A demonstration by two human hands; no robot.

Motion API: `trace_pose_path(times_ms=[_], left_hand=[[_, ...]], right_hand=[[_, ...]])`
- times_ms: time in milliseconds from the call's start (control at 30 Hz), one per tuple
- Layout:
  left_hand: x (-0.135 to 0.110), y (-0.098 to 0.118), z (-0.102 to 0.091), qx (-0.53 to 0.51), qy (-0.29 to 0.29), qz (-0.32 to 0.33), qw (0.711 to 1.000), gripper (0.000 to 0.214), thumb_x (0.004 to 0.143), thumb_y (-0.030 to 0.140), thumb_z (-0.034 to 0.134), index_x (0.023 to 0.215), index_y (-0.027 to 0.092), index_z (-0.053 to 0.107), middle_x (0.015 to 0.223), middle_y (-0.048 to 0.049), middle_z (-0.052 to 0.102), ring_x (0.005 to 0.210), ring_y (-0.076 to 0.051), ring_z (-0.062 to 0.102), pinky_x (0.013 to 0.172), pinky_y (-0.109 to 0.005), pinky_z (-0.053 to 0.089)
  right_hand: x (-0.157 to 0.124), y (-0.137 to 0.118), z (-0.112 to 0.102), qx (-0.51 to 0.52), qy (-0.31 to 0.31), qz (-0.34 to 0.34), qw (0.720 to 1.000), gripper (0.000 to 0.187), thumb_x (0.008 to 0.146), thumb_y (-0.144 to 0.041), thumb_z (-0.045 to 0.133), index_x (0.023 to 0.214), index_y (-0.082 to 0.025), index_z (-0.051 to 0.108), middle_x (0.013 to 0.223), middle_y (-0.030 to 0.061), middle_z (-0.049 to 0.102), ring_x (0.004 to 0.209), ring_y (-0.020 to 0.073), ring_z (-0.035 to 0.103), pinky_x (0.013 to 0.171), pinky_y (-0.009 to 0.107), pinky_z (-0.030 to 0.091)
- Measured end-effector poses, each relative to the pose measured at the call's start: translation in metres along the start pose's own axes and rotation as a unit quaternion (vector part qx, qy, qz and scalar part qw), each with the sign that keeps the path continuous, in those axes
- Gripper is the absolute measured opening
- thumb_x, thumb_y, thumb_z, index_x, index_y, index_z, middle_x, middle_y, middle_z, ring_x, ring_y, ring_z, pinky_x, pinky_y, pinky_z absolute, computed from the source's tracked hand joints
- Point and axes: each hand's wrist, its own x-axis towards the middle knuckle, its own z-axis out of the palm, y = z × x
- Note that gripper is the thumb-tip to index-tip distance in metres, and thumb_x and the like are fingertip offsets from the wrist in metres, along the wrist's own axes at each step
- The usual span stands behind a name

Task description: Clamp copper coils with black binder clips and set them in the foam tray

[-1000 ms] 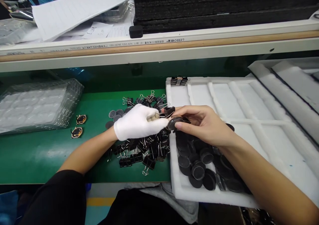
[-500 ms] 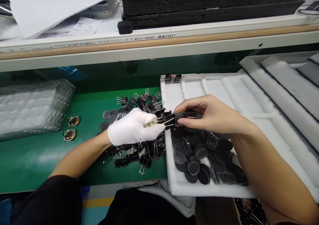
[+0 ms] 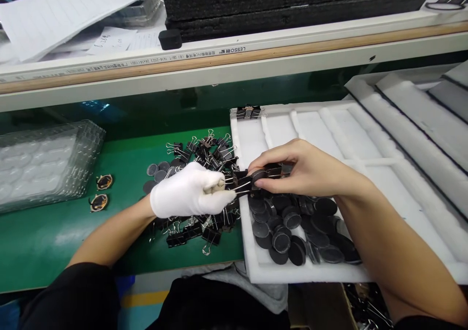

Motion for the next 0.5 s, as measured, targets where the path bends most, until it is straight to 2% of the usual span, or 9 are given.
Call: trace_pose_path(times_ms=[100, 200, 267, 333, 400, 467, 500], left_hand=[[0.0, -0.001, 0.003, 0.006, 0.007, 0.007, 1.0, 0.036, 0.086, 0.029, 0.052, 0.058, 0.02, 0.033, 0.05, 0.007, 0.03, 0.048, -0.007, 0.025, 0.046, -0.024, 0.022], [0.0, -0.004, 0.001, 0.017, -0.01, -0.007, 1.0, 0.037, 0.086, 0.032, 0.055, 0.058, 0.02, 0.035, 0.05, 0.0071, 0.03, 0.049, -0.007, 0.025, 0.047, -0.025, 0.023], [0.0, -0.006, -0.002, 0.017, -0.033, -0.031, 0.999, 0.034, 0.088, 0.036, 0.057, 0.062, 0.02, 0.043, 0.052, 0.0066, 0.038, 0.05, -0.008, 0.032, 0.05, -0.024, 0.027], [0.002, -0.007, -0.005, -0.044, -0.068, -0.064, 0.995, 0.032, 0.097, 0.044, 0.049, 0.077, 0.019, 0.056, 0.063, 0.0025, 0.057, 0.056, -0.01, 0.048, 0.054, -0.024, 0.036], [0.007, -0.006, -0.008, -0.144, -0.088, -0.117, 0.979, 0.048, 0.104, 0.05, 0.03, 0.09, 0.017, 0.063, 0.078, -0.0051, 0.071, 0.062, -0.013, 0.06, 0.056, -0.025, 0.043], [0.016, -0.001, -0.012, -0.205, -0.087, -0.163, 0.961, 0.062, 0.106, 0.057, 0.023, 0.086, 0.015, 0.064, 0.074, -0.0085, 0.072, 0.058, -0.014, 0.062, 0.053, -0.025, 0.045], [0.022, 0.002, -0.015, -0.212, -0.077, -0.176, 0.958, 0.062, 0.104, 0.062, 0.028, 0.082, 0.016, 0.063, 0.068, -0.0074, 0.071, 0.055, -0.013, 0.06, 0.052, -0.025, 0.044]], right_hand=[[0.0, -0.003, 0.001, -0.008, -0.007, -0.009, 1.0, 0.019, 0.086, -0.025, 0.075, 0.101, -0.028, 0.084, 0.094, -0.0002, 0.081, 0.082, 0.0207, 0.076, 0.073, 0.031, 0.06], [-0.001, -0.004, 0.0, -0.011, -0.009, -0.014, 1.0, 0.019, 0.085, -0.024, 0.074, 0.1, -0.028, 0.084, 0.093, -0.001, 0.081, 0.08, 0.0203, 0.076, 0.071, 0.031, 0.059], [0.0, -0.003, -0.001, -0.027, 0.002, -0.027, 0.999, 0.018, 0.085, -0.023, 0.073, 0.099, -0.028, 0.084, 0.091, -0.0015, 0.081, 0.079, 0.02, 0.076, 0.069, 0.032, 0.058], [0.001, 0.0, -0.001, -0.059, 0.025, -0.065, 0.996, 0.018, 0.087, -0.022, 0.071, 0.099, -0.029, 0.083, 0.092, -0.0012, 0.08, 0.08, 0.0201, 0.075, 0.071, 0.033, 0.057], [0.003, 0.002, 0.0, -0.119, 0.059, -0.128, 0.983, 0.018, 0.089, -0.022, 0.07, 0.1, -0.03, 0.082, 0.096, 0.0005, 0.08, 0.084, 0.0216, 0.075, 0.075, 0.036, 0.055], [0.005, 0.004, -0.001, -0.196, 0.093, -0.175, 0.96, 0.018, 0.092, -0.023, 0.068, 0.099, -0.031, 0.082, 0.102, 0.0023, 0.081, 0.091, 0.024, 0.075, 0.079, 0.04, 0.053], [0.005, 0.005, -0.003, -0.23, 0.107, -0.183, 0.95, 0.019, 0.094, -0.023, 0.066, 0.1, -0.033, 0.081, 0.105, 0.0025, 0.08, 0.095, 0.025, 0.074, 0.082, 0.042, 0.051]])
